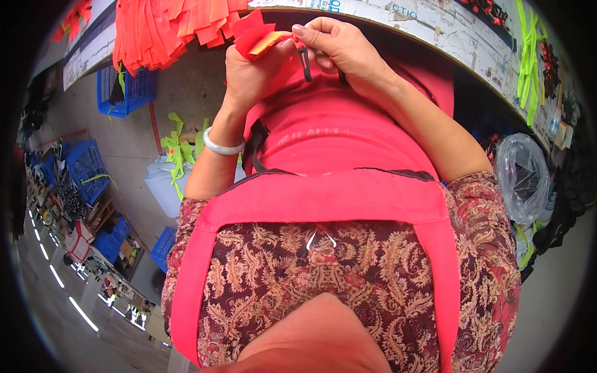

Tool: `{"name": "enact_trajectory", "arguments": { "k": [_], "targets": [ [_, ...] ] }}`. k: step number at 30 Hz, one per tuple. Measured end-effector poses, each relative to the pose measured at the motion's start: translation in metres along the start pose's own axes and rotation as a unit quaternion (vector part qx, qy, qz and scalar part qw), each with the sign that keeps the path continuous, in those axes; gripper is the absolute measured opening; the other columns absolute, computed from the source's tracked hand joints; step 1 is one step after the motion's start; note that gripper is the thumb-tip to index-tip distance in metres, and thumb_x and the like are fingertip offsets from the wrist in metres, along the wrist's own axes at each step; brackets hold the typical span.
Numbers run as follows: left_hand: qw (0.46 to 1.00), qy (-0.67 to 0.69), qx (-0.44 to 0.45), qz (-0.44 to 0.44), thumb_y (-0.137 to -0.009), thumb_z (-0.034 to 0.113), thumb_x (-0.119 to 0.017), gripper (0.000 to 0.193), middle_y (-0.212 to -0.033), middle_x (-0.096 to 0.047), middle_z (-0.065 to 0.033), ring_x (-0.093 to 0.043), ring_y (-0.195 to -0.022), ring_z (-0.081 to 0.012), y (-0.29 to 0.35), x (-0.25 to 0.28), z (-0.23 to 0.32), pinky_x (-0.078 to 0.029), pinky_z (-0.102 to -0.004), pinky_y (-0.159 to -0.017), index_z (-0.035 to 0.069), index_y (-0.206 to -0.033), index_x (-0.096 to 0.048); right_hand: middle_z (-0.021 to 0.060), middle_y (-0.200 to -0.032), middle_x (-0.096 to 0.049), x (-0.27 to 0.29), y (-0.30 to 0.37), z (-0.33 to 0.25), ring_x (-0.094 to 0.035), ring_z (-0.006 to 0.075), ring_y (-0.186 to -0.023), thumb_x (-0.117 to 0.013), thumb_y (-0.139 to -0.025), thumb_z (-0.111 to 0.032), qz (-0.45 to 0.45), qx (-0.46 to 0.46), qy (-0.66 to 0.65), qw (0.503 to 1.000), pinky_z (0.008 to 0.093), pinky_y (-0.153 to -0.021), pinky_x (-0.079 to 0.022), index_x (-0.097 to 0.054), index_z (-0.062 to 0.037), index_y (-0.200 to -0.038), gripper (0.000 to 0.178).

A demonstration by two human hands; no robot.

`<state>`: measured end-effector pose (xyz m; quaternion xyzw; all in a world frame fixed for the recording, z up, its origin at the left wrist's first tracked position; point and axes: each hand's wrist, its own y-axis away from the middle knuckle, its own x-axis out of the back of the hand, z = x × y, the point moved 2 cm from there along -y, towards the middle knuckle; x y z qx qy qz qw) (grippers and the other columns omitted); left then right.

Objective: The person is manually assembling or grouping orange straps with black buckles at a workbench.

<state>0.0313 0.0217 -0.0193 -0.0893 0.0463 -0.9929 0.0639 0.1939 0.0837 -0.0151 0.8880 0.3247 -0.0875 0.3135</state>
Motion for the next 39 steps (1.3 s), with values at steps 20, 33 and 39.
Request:
{"name": "enact_trajectory", "arguments": {
  "k": [20,33,39],
  "targets": [
    [0.929,0.287,0.229,-0.056,-0.088,0.01,-0.064,0.021,-0.079,-0.066,-0.0061,-0.06,-0.067,-0.0096,0.003,0.031,0.006,-0.045,-0.0211,-0.055,-0.004,-0.103,-0.065,-0.0001,-0.083,-0.063,-0.021,0.021,-0.035,-0.053,0.0045,-0.076,-0.067,-0.089,-0.018,-0.022,0.166,0.199,0.966,0.0209,-0.071,-0.043,-0.068,0.0002,-0.095,0.019],
    [0.92,0.309,0.228,-0.076,-0.086,0.01,-0.065,0.019,-0.079,-0.066,-0.0054,-0.06,-0.064,-0.01,0.004,0.031,0.007,-0.043,-0.0205,-0.051,-0.002,-0.101,-0.066,0.0007,-0.081,-0.063,-0.021,0.02,-0.037,-0.056,0.0044,-0.076,-0.07,-0.086,-0.019,-0.03,0.115,0.211,0.97,0.0187,-0.068,-0.045,-0.067,0.0,-0.091,0.02],
    [0.926,0.276,0.245,-0.081,-0.086,0.009,-0.066,0.017,-0.077,-0.064,-0.0051,-0.059,-0.063,-0.0117,0.003,0.033,0.013,-0.046,-0.0215,-0.054,-0.001,-0.099,-0.066,-0.0001,-0.08,-0.063,-0.022,0.022,-0.035,-0.054,0.0025,-0.071,-0.071,-0.086,-0.02,-0.029,0.099,0.194,0.976,0.0171,-0.062,-0.042,-0.067,-0.0007,-0.09,0.02]
  ]
}}
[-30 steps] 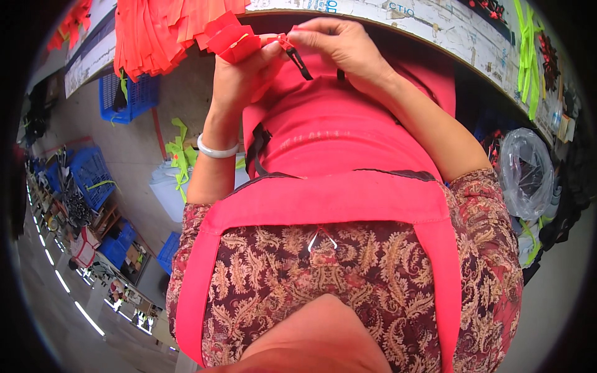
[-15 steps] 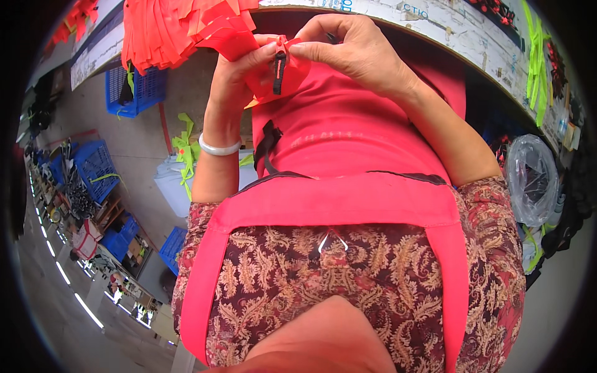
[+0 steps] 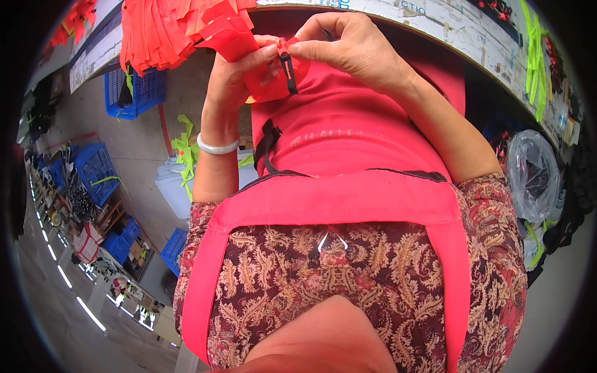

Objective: The person is manually assembling or grouping orange straps with black buckles at a workbench.

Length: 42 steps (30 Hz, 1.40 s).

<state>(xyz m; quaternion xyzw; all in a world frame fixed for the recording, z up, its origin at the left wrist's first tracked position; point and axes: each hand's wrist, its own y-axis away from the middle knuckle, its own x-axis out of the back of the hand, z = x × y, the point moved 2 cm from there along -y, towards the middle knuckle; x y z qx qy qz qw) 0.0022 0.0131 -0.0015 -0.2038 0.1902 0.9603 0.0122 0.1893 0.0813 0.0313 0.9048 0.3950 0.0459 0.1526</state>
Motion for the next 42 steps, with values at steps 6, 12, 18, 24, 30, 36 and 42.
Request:
{"name": "enact_trajectory", "arguments": {
  "k": [6,12,18,24,30,36,42],
  "targets": [
    [0.999,-0.018,0.008,-0.03,-0.084,0.008,-0.067,0.015,-0.077,-0.064,-0.0046,-0.06,-0.064,-0.0124,-0.001,0.005,-0.002,-0.047,-0.0222,-0.057,0.0,-0.097,-0.067,-0.0033,-0.073,-0.059,0.002,-0.003,0.009,-0.048,-0.0004,-0.063,-0.072,-0.084,-0.022,-0.037,-0.055,-0.024,0.998,0.0144,-0.054,-0.035,-0.066,-0.0021,-0.091,0.022],
    [1.0,0.011,-0.003,-0.007,-0.082,0.013,-0.071,0.017,-0.072,-0.066,-0.0049,-0.06,-0.059,-0.01,-0.004,0.003,-0.002,-0.046,-0.0222,-0.052,0.0,-0.092,-0.069,-0.0041,-0.073,-0.058,0.001,-0.005,0.013,-0.046,-0.0014,-0.061,-0.072,-0.085,-0.021,-0.002,-0.017,-0.02,1.0,0.0144,-0.051,-0.034,-0.066,-0.0028,-0.09,0.02],
    [1.0,-0.003,-0.019,0.002,-0.083,0.012,-0.071,0.015,-0.072,-0.066,-0.0045,-0.059,-0.059,-0.0095,-0.003,0.004,-0.002,-0.045,-0.0219,-0.051,0.0,-0.092,-0.069,-0.0039,-0.074,-0.058,-0.003,-0.006,0.018,-0.045,-0.0013,-0.061,-0.071,-0.085,-0.02,0.033,0.039,0.017,0.999,0.0144,-0.051,-0.033,-0.066,-0.0026,-0.091,0.019],
    [0.999,-0.016,-0.022,-0.024,-0.084,0.009,-0.069,0.014,-0.073,-0.065,-0.0043,-0.058,-0.059,-0.0098,-0.003,0.006,-0.003,-0.043,-0.0211,-0.05,0.0,-0.094,-0.068,-0.0055,-0.065,-0.052,0.004,-0.01,0.018,-0.036,-0.0013,-0.052,-0.071,-0.084,-0.019,-0.034,-0.032,-0.052,0.998,0.0169,-0.046,-0.026,-0.066,-0.0025,-0.091,0.019],
    [0.999,-0.035,-0.035,0.007,-0.086,0.01,-0.067,0.014,-0.072,-0.063,-0.0029,-0.058,-0.059,-0.0101,-0.005,0.0,-0.003,-0.043,-0.021,-0.051,0.0,-0.095,-0.067,-0.0068,-0.063,-0.049,-0.004,-0.007,0.018,-0.033,-0.0011,-0.049,-0.071,-0.084,-0.02,0.025,-0.059,-0.106,0.992,0.0179,-0.044,-0.023,-0.066,-0.0026,-0.094,0.021],
    [0.989,-0.085,-0.113,0.033,-0.083,0.007,-0.07,0.009,-0.07,-0.063,-0.001,-0.057,-0.059,-0.0079,-0.002,-0.004,-0.009,-0.044,-0.0222,-0.052,0.001,-0.089,-0.068,-0.0086,-0.073,-0.053,-0.009,-0.003,0.018,-0.04,-0.0029,-0.059,-0.066,-0.09,-0.02,0.076,0.031,-0.037,0.996,0.0147,-0.049,-0.03,-0.066,-0.0053,-0.098,0.016],
    [0.985,-0.083,-0.15,0.034,-0.079,0.0,-0.072,0.011,-0.072,-0.064,-0.0013,-0.058,-0.06,-0.0084,-0.002,-0.002,-0.011,-0.046,-0.0228,-0.053,0.001,-0.09,-0.068,0.0009,-0.089,-0.064,-0.012,-0.006,0.01,-0.058,0.0047,-0.076,-0.067,-0.089,-0.021,0.064,0.123,0.009,0.99,0.018,-0.069,-0.046,-0.066,-0.003,-0.102,0.022]
  ]
}}
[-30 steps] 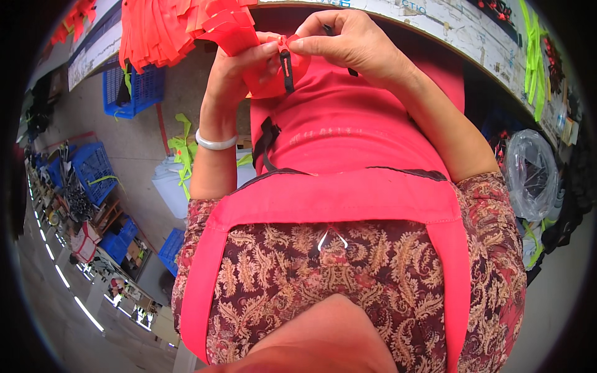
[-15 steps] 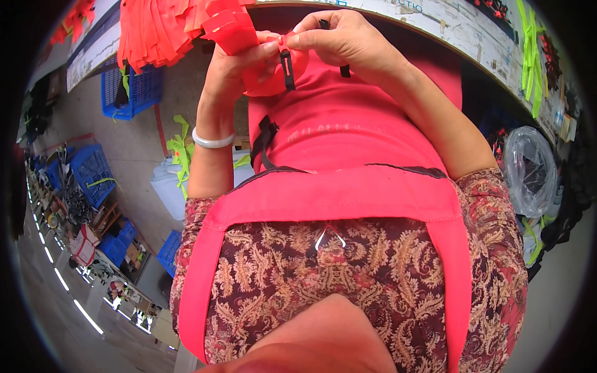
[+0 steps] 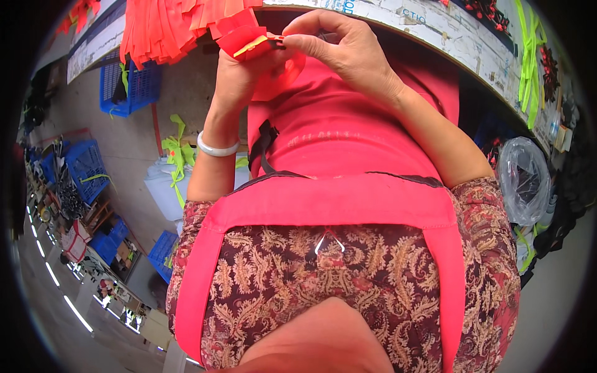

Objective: The person is manually assembling or grouping orange straps with black buckles at a workbench.

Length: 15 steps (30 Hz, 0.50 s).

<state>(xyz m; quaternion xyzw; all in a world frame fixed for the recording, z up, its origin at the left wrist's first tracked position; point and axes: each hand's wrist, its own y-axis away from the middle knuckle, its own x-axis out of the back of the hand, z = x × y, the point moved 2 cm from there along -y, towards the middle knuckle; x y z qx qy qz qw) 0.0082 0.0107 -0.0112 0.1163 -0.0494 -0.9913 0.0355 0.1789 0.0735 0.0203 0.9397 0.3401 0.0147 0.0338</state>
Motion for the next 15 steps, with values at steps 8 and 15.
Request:
{"name": "enact_trajectory", "arguments": {
  "k": [8,15],
  "targets": [
    [0.999,-0.038,-0.033,-0.019,-0.08,-0.006,-0.067,0.014,-0.074,-0.064,-0.0032,-0.06,-0.062,-0.0102,0.002,0.004,-0.004,-0.047,-0.0233,-0.054,0.0,-0.093,-0.066,0.0021,-0.086,-0.064,0.002,-0.003,-0.006,-0.059,0.0062,-0.077,-0.068,-0.087,-0.016,-0.019,0.036,0.107,0.993,0.0194,-0.067,-0.047,-0.066,0.0,-0.1,0.021],
    [0.995,-0.035,-0.085,-0.034,-0.084,-0.004,-0.063,0.015,-0.075,-0.065,-0.0033,-0.06,-0.064,-0.008,0.001,0.008,-0.014,-0.047,-0.0218,-0.055,-0.001,-0.098,-0.067,0.0053,-0.086,-0.059,-0.008,-0.001,-0.005,-0.059,0.0108,-0.07,-0.072,-0.082,-0.006,0.0,0.213,0.21,0.954,0.0227,-0.058,-0.047,-0.066,-0.0038,-0.098,0.017]
  ]
}}
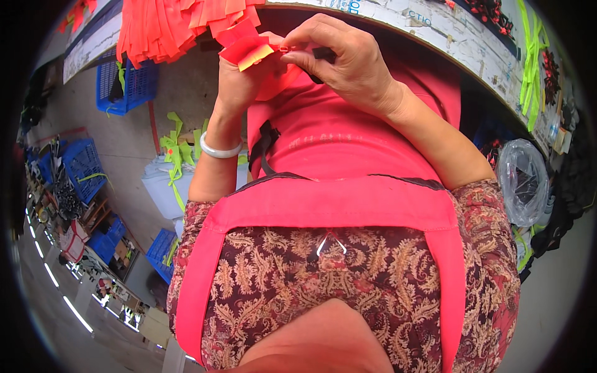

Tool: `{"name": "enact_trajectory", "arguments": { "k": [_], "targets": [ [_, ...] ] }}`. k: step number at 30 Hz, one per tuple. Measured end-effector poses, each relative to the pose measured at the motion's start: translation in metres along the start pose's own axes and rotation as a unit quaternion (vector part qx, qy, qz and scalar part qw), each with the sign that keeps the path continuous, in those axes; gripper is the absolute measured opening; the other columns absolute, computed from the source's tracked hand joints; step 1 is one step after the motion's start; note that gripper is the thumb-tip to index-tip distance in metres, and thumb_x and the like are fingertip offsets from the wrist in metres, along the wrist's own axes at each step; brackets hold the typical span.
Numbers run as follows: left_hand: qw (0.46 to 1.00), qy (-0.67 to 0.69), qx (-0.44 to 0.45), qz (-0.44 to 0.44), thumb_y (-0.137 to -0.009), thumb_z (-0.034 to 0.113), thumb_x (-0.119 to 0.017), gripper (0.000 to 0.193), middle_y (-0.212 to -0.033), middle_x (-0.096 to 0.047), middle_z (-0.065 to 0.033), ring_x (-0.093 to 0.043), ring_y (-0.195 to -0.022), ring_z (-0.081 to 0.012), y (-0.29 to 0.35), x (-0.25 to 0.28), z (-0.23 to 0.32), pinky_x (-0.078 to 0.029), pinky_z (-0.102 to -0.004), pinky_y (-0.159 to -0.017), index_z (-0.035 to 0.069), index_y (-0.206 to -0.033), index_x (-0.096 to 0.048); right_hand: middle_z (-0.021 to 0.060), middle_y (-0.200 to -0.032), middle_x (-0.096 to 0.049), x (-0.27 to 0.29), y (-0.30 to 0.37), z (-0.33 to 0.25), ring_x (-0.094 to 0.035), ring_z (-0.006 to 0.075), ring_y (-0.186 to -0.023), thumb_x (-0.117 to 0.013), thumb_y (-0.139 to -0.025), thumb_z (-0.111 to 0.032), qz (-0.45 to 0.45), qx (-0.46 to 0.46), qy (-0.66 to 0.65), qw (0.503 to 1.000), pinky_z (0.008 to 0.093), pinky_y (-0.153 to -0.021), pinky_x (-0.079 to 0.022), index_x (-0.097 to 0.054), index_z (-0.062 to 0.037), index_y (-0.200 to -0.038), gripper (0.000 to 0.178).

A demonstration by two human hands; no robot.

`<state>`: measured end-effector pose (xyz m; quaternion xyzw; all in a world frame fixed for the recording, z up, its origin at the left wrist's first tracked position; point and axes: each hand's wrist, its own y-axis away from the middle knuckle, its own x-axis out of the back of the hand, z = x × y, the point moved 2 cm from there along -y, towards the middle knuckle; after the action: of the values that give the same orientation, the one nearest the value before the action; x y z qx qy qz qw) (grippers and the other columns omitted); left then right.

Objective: The person is manually assembling or grouping orange straps with black buckles at a workbench.

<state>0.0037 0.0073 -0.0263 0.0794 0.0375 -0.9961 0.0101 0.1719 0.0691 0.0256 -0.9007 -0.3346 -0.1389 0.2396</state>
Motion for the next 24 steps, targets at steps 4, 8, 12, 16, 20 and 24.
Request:
{"name": "enact_trajectory", "arguments": {
  "k": [4,8,12,16,20,24],
  "targets": [
    [0.999,0.026,0.025,0.024,-0.083,-0.004,-0.064,0.017,-0.074,-0.067,-0.0026,-0.06,-0.064,-0.0062,0.001,-0.003,0.003,-0.047,-0.0208,-0.055,0.0,-0.099,-0.069,0.0051,-0.085,-0.06,0.0,-0.001,-0.001,-0.06,0.0115,-0.072,-0.071,-0.082,-0.006,-0.006,-0.015,-0.004,1.0,0.0231,-0.059,-0.048,-0.065,-0.0029,-0.097,0.016],
    [1.0,0.021,0.008,0.022,-0.084,-0.005,-0.063,0.016,-0.076,-0.067,-0.0026,-0.06,-0.064,-0.0067,0.002,-0.005,0.0,-0.048,-0.0209,-0.055,0.0,-0.099,-0.068,0.005,-0.085,-0.061,-0.004,0.001,0.005,-0.06,0.0113,-0.073,-0.07,-0.083,-0.005,0.021,-0.006,-0.042,0.999,0.0227,-0.061,-0.049,-0.064,-0.0014,-0.096,0.015],
    [0.994,0.1,0.012,0.034,-0.085,-0.004,-0.064,0.015,-0.077,-0.066,-0.0028,-0.061,-0.065,-0.0078,0.004,-0.009,-0.002,-0.048,-0.0214,-0.054,0.0,-0.099,-0.068,0.0046,-0.084,-0.062,-0.006,0.004,0.005,-0.06,0.0098,-0.076,-0.069,-0.084,-0.005,0.023,-0.026,-0.071,0.997,0.0215,-0.065,-0.049,-0.064,0.0004,-0.096,0.014],
    [0.994,0.098,0.041,0.015,-0.084,-0.005,-0.064,0.016,-0.077,-0.066,-0.0026,-0.06,-0.064,-0.0082,0.002,-0.009,-0.002,-0.049,-0.0219,-0.055,0.0,-0.099,-0.068,0.0033,-0.085,-0.062,-0.007,0.005,0.002,-0.061,0.008,-0.081,-0.068,-0.086,-0.006,0.034,-0.083,-0.139,0.986,0.0201,-0.07,-0.05,-0.064,0.0019,-0.096,0.013],
    [0.996,0.061,0.048,0.033,-0.084,-0.004,-0.064,0.016,-0.078,-0.066,-0.0028,-0.06,-0.066,-0.0078,0.004,-0.009,0.002,-0.049,-0.0219,-0.057,0.0,-0.099,-0.068,0.0029,-0.087,-0.062,-0.007,0.006,0.007,-0.059,0.0071,-0.077,-0.068,-0.086,-0.005,0.035,-0.073,-0.121,0.989,0.0203,-0.068,-0.049,-0.064,0.0016,-0.096,0.012],
    [1.0,0.01,0.017,-0.004,-0.083,-0.003,-0.065,0.013,-0.079,-0.066,-0.0022,-0.059,-0.07,-0.0072,0.003,-0.007,0.003,-0.049,-0.0215,-0.061,-0.002,-0.096,-0.067,0.003,-0.085,-0.059,-0.005,0.007,0.006,-0.057,0.0069,-0.072,-0.068,-0.085,-0.005,0.002,-0.051,-0.08,0.995,0.0215,-0.062,-0.047,-0.064,0.0005,-0.096,0.012]
  ]
}}
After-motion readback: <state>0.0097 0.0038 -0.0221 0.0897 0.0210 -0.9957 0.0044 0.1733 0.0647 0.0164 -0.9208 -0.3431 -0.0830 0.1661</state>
